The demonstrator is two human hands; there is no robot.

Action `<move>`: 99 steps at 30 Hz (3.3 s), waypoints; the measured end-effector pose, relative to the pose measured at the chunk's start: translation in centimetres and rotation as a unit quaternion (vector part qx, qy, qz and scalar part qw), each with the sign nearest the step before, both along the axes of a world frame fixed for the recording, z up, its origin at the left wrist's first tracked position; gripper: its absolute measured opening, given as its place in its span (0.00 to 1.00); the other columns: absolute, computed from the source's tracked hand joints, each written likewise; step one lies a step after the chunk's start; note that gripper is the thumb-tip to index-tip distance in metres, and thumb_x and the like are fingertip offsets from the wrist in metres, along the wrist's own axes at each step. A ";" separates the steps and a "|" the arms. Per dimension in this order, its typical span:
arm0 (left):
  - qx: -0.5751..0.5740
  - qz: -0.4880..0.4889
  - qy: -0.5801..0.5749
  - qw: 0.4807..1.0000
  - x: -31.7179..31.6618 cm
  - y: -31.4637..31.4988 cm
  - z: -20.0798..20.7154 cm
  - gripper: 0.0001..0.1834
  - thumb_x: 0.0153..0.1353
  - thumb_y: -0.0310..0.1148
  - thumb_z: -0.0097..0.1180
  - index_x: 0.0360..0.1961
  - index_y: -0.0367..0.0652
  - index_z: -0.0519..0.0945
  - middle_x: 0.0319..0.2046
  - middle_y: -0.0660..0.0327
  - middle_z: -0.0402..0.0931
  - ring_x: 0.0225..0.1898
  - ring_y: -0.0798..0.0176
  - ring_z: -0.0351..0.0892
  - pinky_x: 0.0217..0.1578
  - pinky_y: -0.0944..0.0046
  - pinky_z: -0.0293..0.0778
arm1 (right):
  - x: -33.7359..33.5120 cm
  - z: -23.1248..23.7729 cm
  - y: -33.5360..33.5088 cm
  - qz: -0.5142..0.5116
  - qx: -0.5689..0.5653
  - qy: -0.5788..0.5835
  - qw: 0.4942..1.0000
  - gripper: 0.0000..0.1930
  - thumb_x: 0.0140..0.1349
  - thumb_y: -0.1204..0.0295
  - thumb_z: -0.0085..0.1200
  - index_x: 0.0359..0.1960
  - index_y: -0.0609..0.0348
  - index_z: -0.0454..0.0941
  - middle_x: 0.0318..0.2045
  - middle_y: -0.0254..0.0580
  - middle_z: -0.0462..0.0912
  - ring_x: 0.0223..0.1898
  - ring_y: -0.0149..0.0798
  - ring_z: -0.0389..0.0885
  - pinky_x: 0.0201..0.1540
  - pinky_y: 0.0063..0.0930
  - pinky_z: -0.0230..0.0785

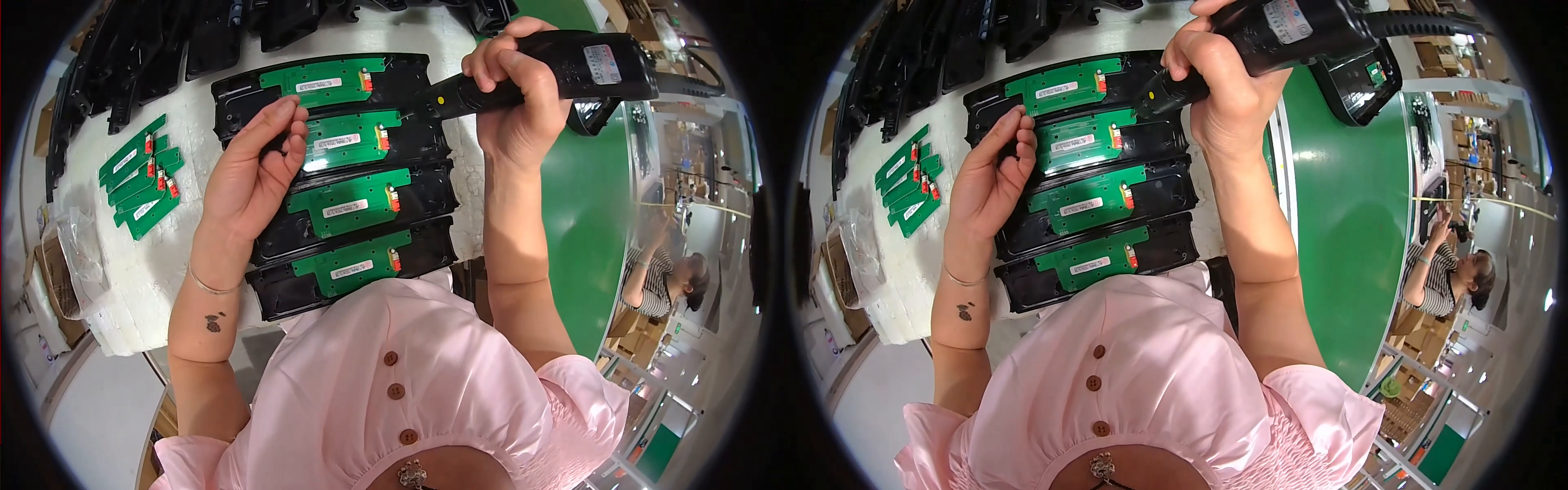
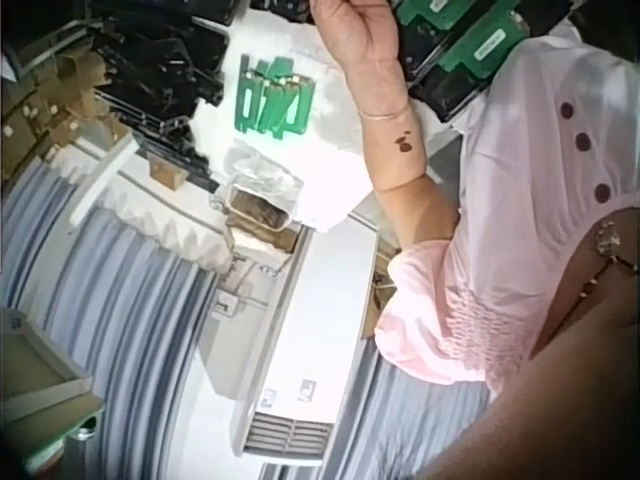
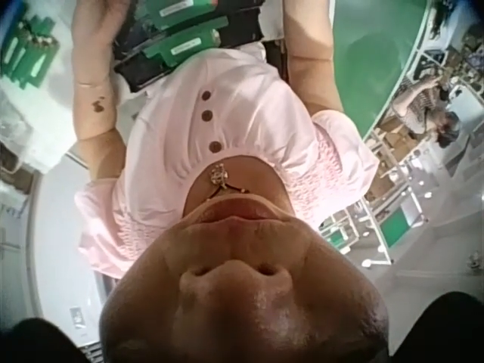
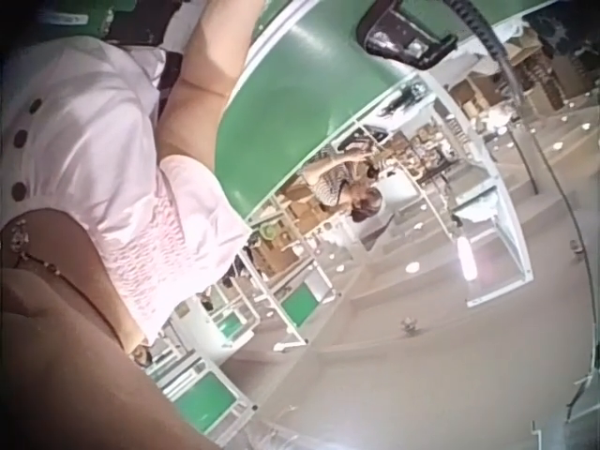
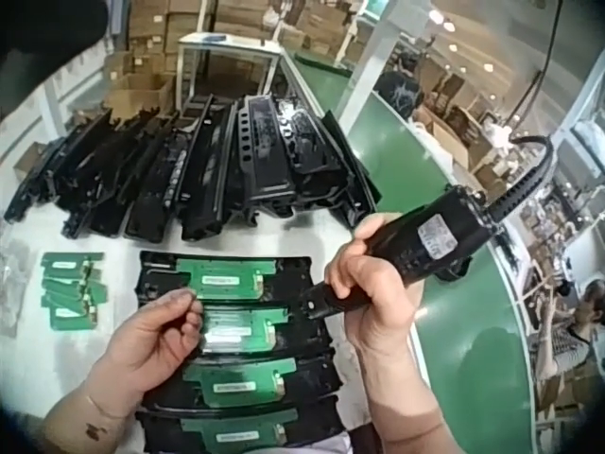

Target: Use an electric screwdriver to fasten circuit boards and components onto plastic housings on a manufacturing assembly line.

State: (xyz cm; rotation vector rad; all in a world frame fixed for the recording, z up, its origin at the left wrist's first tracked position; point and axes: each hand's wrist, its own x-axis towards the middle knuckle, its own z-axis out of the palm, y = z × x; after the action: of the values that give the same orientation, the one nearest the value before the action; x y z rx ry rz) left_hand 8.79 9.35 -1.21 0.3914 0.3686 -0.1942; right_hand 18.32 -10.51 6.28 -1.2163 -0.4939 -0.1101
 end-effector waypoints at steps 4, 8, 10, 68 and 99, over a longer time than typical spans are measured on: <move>0.008 -0.001 0.011 1.000 0.2 -0.3 0.0 0.09 0.57 0.26 0.50 0.39 0.35 0.72 0.32 0.60 0.73 0.31 0.72 0.74 0.33 0.77 0.74 | 0.4 0.1 -0.1 0.000 -0.006 0.007 1.000 0.11 0.44 0.79 0.42 0.32 0.67 0.66 0.15 0.38 0.64 0.16 0.32 0.61 0.27 0.31 0.60; 0.027 0.008 0.019 0.999 0.8 -0.5 0.0 0.09 0.57 0.26 0.50 0.39 0.34 0.72 0.32 0.60 0.73 0.31 0.72 0.73 0.33 0.77 0.74 | 1.3 0.1 0.4 0.022 -0.016 0.001 1.000 0.10 0.44 0.79 0.42 0.31 0.67 0.66 0.15 0.39 0.64 0.15 0.32 0.62 0.26 0.31 0.60; 0.033 0.008 0.015 0.999 1.0 -0.5 0.0 0.10 0.57 0.26 0.50 0.39 0.34 0.72 0.32 0.60 0.73 0.31 0.72 0.73 0.33 0.77 0.74 | 1.6 0.1 0.6 0.052 -0.031 0.005 0.998 0.09 0.43 0.79 0.42 0.29 0.67 0.65 0.14 0.40 0.66 0.14 0.32 0.62 0.23 0.28 0.61; -0.043 -0.102 -0.027 0.993 -2.3 -4.6 2.7 0.13 0.62 0.26 0.39 0.44 0.29 0.67 0.41 0.47 0.71 0.45 0.53 0.73 0.49 0.64 0.69 | 0.1 1.8 5.6 0.120 0.060 0.017 0.991 0.11 0.46 0.78 0.41 0.33 0.67 0.65 0.16 0.37 0.63 0.17 0.32 0.61 0.26 0.28 0.60; -0.095 -0.048 -0.002 0.994 -1.9 -3.7 1.7 0.08 0.59 0.29 0.48 0.38 0.37 0.72 0.33 0.62 0.74 0.36 0.71 0.75 0.38 0.80 0.75 | -1.1 4.4 5.5 0.238 0.071 -0.092 0.964 0.14 0.46 0.77 0.41 0.37 0.65 0.66 0.14 0.31 0.65 0.14 0.27 0.63 0.22 0.24 0.60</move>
State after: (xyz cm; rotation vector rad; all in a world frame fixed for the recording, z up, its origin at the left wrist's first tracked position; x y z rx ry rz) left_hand 6.89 5.69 0.54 0.2226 0.3248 -0.3206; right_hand 17.25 -4.97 10.69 -0.9234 -0.9139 0.1519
